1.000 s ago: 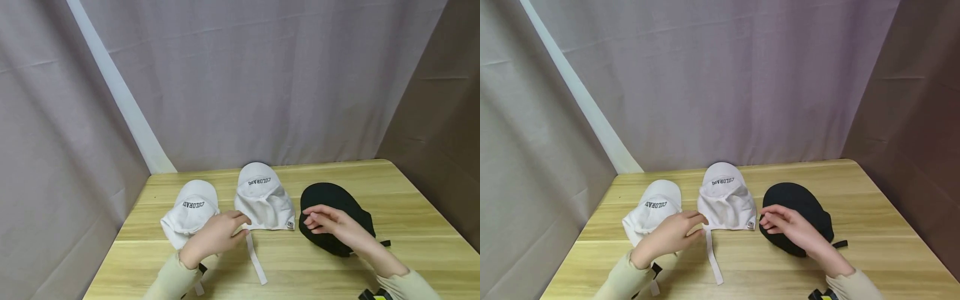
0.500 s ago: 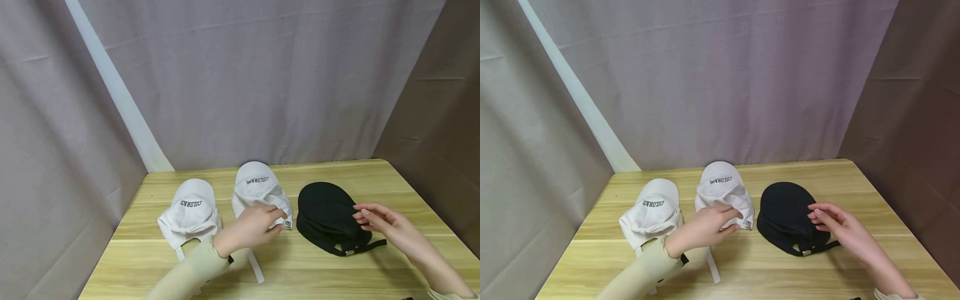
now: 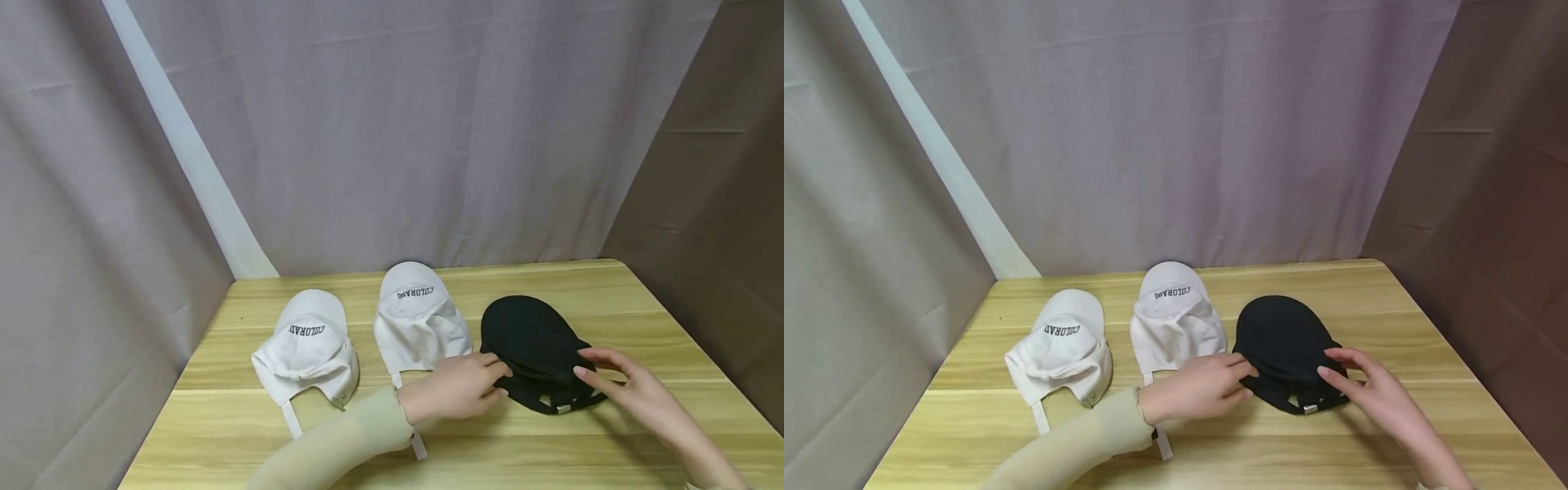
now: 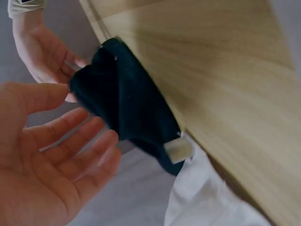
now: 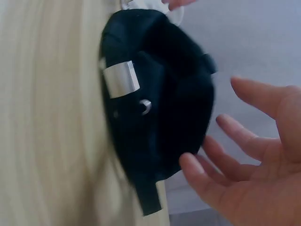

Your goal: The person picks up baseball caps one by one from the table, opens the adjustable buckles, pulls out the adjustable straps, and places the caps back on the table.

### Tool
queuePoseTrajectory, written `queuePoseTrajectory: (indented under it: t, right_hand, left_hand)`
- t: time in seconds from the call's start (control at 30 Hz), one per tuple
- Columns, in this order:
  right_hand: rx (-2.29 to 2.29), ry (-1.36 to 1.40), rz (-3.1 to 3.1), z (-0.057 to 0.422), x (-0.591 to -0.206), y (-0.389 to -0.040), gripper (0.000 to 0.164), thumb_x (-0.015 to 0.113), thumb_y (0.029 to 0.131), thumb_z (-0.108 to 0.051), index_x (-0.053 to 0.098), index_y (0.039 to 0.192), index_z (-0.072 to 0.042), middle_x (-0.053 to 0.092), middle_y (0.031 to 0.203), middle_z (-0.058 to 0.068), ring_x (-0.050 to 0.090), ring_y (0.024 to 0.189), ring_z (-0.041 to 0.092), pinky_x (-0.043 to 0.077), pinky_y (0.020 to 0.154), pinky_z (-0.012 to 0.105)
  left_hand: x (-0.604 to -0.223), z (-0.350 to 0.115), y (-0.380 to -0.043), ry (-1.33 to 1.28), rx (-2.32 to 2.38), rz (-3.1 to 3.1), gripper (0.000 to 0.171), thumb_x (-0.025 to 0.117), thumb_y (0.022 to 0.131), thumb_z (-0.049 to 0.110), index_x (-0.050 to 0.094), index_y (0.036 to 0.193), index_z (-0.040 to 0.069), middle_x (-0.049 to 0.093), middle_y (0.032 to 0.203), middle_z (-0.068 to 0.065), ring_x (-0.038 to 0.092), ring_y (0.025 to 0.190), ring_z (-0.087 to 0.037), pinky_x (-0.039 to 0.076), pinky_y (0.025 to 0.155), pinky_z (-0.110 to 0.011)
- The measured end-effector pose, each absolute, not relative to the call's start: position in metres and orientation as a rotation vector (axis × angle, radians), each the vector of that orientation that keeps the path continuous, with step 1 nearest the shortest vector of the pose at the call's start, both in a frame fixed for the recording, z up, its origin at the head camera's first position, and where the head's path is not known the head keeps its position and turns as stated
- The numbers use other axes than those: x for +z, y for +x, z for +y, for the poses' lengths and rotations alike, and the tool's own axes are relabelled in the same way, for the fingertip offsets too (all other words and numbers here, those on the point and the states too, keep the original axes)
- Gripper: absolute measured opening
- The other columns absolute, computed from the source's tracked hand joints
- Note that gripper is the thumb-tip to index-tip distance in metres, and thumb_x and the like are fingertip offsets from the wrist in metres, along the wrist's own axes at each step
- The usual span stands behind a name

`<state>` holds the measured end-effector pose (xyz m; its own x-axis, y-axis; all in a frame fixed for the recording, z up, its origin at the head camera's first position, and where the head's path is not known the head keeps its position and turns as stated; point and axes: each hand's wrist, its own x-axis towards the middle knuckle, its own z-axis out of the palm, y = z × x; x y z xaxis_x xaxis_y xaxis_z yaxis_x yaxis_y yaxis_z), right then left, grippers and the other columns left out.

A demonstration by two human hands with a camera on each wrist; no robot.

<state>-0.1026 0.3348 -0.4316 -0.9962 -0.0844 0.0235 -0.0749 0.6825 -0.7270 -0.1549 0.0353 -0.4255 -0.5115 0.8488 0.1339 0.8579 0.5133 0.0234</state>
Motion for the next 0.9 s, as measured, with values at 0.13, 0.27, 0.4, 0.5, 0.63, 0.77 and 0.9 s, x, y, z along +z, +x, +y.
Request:
queuePoseTrajectory:
  t: [0.13,0.27,0.4,0.5,0.63,0.77,0.9]
  right_hand:
    - [-1.239,-0.088,2.804,0.337,-0.441,-0.105,0.077,0.069,0.097,-0.034,0.032,0.149,0.008,0.033,0.147,0.035,0.040,0.126,0.054,0.048,0.091,0.052]
    - [-1.235,0.017,2.706,0.339,-0.451,-0.111,0.096,0.069,0.096,-0.037,0.011,0.153,0.014,0.024,0.148,0.042,0.034,0.129,0.061,0.041,0.096,0.063]
    - [-1.107,0.057,2.688,0.341,-0.458,-0.115,0.098,0.066,0.097,-0.045,0.014,0.148,0.021,0.025,0.145,0.047,0.036,0.129,0.062,0.042,0.098,0.063]
    - [-1.008,0.038,2.762,0.339,-0.460,-0.113,0.096,0.069,0.093,-0.048,0.027,0.143,0.022,0.030,0.140,0.048,0.043,0.122,0.062,0.045,0.093,0.063]
    - [-0.933,-0.035,2.871,0.334,-0.463,-0.107,0.089,0.077,0.087,-0.047,0.042,0.135,0.019,0.043,0.130,0.041,0.052,0.111,0.053,0.047,0.087,0.060]
    - [-0.852,-0.116,2.954,0.327,-0.467,-0.102,0.072,0.083,0.082,-0.042,0.055,0.123,0.010,0.050,0.120,0.031,0.053,0.109,0.051,0.046,0.086,0.061]
    - [-0.795,-0.137,2.989,0.323,-0.468,-0.101,0.053,0.085,0.080,-0.036,0.061,0.112,0.000,0.053,0.112,0.023,0.055,0.104,0.048,0.046,0.086,0.062]
  left_hand:
    - [-0.434,0.046,-0.159,-1.524,-0.108,-2.684,0.031,0.059,0.102,0.038,0.065,0.129,0.024,0.062,0.115,0.011,0.061,0.100,-0.003,0.050,0.076,-0.018]
    - [-0.444,0.054,-0.160,-1.576,-0.039,-2.707,0.031,0.059,0.101,0.038,0.065,0.129,0.025,0.062,0.116,0.012,0.057,0.101,-0.004,0.048,0.081,-0.018]
    - [-0.453,0.060,-0.159,-1.609,0.071,-2.685,0.029,0.058,0.101,0.039,0.066,0.126,0.026,0.061,0.112,0.013,0.052,0.095,-0.005,0.045,0.079,-0.017]
    - [-0.455,0.064,-0.158,-1.611,0.149,-2.659,0.027,0.057,0.101,0.040,0.067,0.123,0.027,0.058,0.107,0.012,0.049,0.090,-0.007,0.045,0.073,-0.019]
    - [-0.454,0.069,-0.157,-1.596,0.197,-2.667,0.027,0.057,0.102,0.037,0.066,0.124,0.025,0.056,0.106,0.010,0.047,0.088,-0.009,0.045,0.070,-0.021]
    - [-0.453,0.076,-0.155,-1.596,0.241,-2.677,0.024,0.058,0.102,0.033,0.065,0.123,0.024,0.056,0.108,0.009,0.047,0.090,-0.009,0.045,0.075,-0.021]
    - [-0.451,0.081,-0.153,-1.592,0.254,-2.700,0.019,0.059,0.101,0.030,0.065,0.118,0.023,0.056,0.108,0.009,0.051,0.091,-0.007,0.047,0.077,-0.021]
